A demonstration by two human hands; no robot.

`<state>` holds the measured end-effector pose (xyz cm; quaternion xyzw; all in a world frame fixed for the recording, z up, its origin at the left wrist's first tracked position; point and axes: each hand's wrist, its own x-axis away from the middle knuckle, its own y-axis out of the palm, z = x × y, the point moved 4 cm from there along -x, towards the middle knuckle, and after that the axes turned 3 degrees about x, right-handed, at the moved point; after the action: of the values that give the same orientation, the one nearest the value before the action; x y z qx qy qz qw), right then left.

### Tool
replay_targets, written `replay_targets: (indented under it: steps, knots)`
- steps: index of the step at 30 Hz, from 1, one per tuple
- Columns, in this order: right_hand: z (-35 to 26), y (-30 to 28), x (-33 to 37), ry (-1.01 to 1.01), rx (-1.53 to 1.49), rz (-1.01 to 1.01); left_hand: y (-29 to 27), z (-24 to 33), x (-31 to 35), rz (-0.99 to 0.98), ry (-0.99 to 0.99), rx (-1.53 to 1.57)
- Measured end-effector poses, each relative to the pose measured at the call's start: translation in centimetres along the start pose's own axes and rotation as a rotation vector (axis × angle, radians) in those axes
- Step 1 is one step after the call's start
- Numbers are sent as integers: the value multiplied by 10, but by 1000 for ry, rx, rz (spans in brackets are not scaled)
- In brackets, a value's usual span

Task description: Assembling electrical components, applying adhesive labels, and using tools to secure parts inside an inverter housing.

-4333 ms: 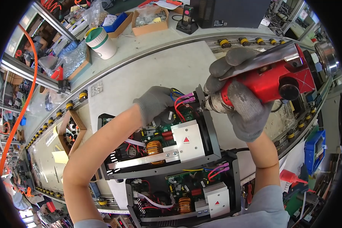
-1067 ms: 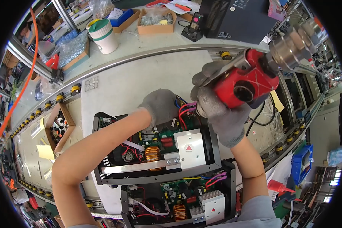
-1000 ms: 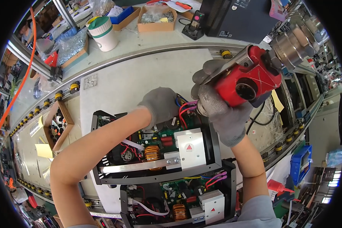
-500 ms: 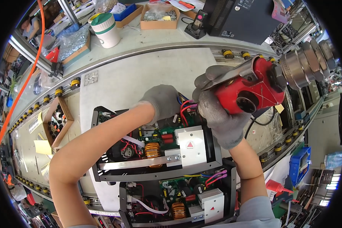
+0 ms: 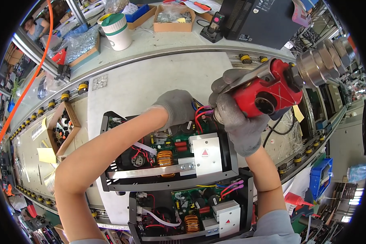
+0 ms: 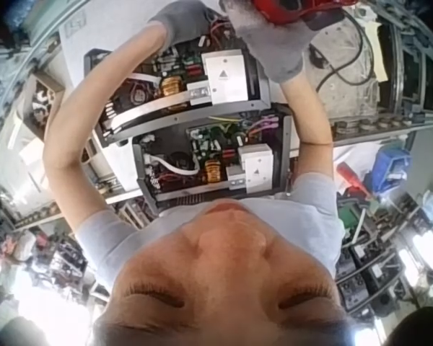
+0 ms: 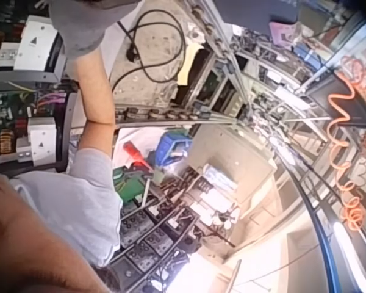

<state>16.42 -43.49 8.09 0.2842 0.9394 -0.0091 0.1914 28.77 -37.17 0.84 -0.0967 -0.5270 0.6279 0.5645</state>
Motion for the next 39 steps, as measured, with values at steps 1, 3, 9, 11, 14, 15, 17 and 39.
replay_targets:
  steps: [1, 3, 9, 11, 14, 15, 17, 39]
  knots:
    - [-1, 0, 0, -8, 16, -27, 0, -1, 0, 4, 0, -1]
    - [-2, -1, -3, -19, 35, -56, 1, -1, -1, 20, 13, 7]
    - [-17, 8, -9, -142, 256, -80, 6, -7, -7, 45, -4, 72]
    - [-22, 12, -11, -184, 330, -95, 7, -10, -9, 65, 34, 67]
    - [-27, 19, -12, -238, 411, -108, 14, -17, -16, 120, 114, 78]
    - [-27, 26, -10, -302, 483, -152, 17, -21, -19, 151, 149, 97]
    - [-14, 24, -4, -342, 486, -131, 22, -24, -22, 212, 213, 139]
    - [-54, 17, -20, -260, 156, 75, 18, -27, -10, 80, 134, 149]
